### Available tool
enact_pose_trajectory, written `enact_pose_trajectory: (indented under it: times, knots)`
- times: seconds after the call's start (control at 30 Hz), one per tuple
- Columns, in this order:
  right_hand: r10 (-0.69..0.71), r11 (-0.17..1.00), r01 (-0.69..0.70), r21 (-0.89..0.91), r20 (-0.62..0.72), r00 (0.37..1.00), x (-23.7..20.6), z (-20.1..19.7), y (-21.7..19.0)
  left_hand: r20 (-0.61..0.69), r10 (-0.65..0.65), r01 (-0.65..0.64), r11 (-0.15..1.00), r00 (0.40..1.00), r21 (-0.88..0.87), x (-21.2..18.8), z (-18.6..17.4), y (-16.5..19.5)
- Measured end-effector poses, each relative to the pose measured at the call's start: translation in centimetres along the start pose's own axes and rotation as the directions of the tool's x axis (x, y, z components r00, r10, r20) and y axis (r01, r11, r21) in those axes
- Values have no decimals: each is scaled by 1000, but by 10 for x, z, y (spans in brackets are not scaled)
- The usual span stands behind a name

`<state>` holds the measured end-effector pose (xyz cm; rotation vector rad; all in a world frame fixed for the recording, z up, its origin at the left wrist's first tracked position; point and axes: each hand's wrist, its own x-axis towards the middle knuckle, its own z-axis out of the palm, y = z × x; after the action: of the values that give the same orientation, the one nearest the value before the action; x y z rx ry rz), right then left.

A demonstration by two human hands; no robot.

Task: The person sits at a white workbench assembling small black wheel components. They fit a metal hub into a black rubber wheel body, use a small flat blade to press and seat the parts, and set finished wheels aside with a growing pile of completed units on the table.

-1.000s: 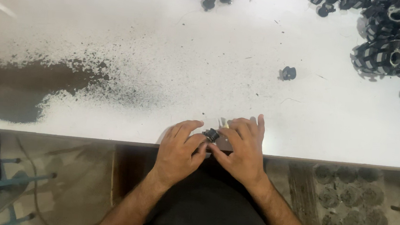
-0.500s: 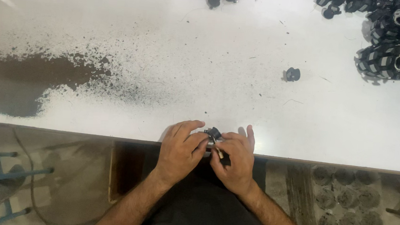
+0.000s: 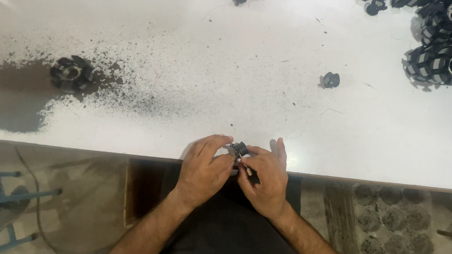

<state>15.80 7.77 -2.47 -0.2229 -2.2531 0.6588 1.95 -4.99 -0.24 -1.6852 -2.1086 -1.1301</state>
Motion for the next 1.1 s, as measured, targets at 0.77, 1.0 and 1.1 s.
enact_pose_trajectory:
  times: [0.77,1.0,1.1]
  knots:
    - [-142,985,144,92,-29,989,-17,7,9,53,-225,228,972,973,-63,0,2,4]
    - [-123,992,123,29,-15,992,-17,11,12,43,-227,230,970,973,-79,-2,3,1]
    - [-99,995,100,26,-21,995,-15,11,9,47,-224,228,970,973,-88,-1,2,0]
